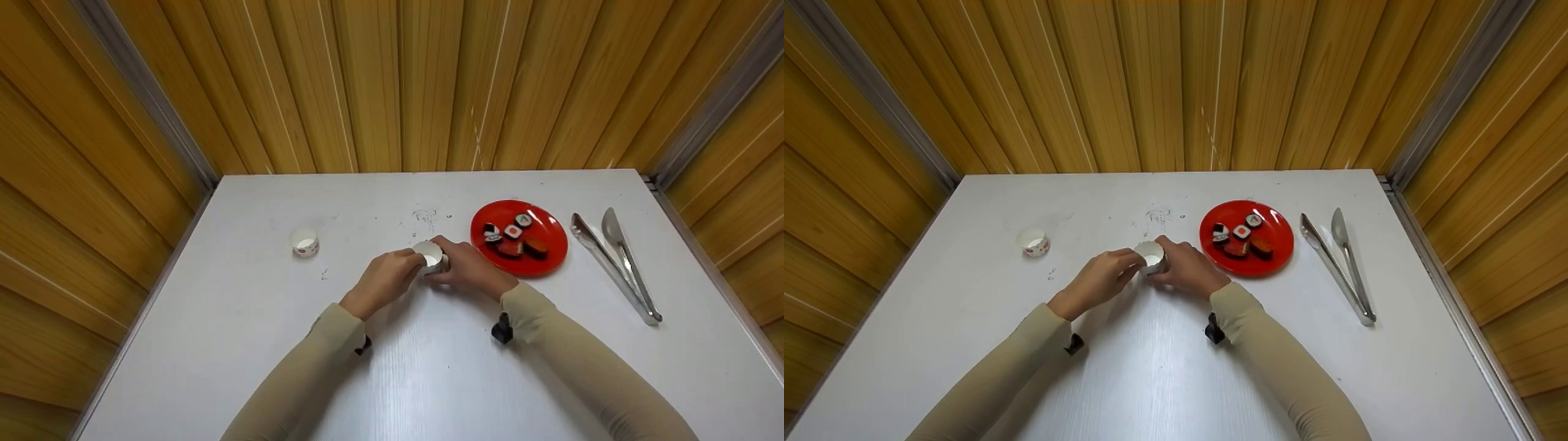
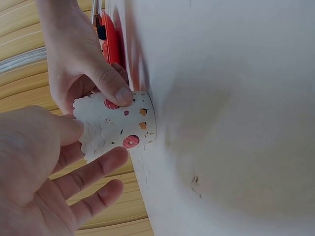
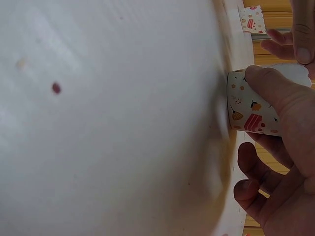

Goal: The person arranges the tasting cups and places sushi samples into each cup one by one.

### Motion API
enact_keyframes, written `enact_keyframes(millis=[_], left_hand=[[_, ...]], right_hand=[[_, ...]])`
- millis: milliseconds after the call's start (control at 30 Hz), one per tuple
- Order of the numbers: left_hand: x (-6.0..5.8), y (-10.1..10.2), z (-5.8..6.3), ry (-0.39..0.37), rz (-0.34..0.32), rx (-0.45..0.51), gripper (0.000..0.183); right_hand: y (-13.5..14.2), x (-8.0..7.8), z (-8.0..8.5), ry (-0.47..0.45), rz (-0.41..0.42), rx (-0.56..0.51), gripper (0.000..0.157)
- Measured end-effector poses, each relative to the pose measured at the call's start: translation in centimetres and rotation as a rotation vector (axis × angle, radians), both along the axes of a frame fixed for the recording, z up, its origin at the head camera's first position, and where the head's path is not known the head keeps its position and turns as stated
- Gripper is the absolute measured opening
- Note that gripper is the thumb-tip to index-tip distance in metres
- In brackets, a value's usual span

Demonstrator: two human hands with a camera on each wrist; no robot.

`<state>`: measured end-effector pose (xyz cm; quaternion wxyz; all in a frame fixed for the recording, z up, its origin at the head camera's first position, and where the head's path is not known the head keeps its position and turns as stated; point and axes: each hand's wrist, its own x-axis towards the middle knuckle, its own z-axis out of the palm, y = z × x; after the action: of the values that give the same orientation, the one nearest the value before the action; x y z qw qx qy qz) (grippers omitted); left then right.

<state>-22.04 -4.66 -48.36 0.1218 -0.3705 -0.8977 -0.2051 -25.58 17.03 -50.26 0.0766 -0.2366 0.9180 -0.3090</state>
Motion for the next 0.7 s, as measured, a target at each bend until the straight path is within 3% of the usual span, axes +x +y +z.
enact_keyframes(millis=[467,700], left_hand=[[0.05,0.04,0.09,-0.008,0.005,-0.01,0.013],[0.2,0.04,0.4,-0.005,0.018,-0.025,0.012]], right_hand=[[-0.02,0.02,0.08,-0.014,0.006,-0.005,0.062],[0.01,-0.01,0.07,-0.005,0.004,-0.025,0.071]])
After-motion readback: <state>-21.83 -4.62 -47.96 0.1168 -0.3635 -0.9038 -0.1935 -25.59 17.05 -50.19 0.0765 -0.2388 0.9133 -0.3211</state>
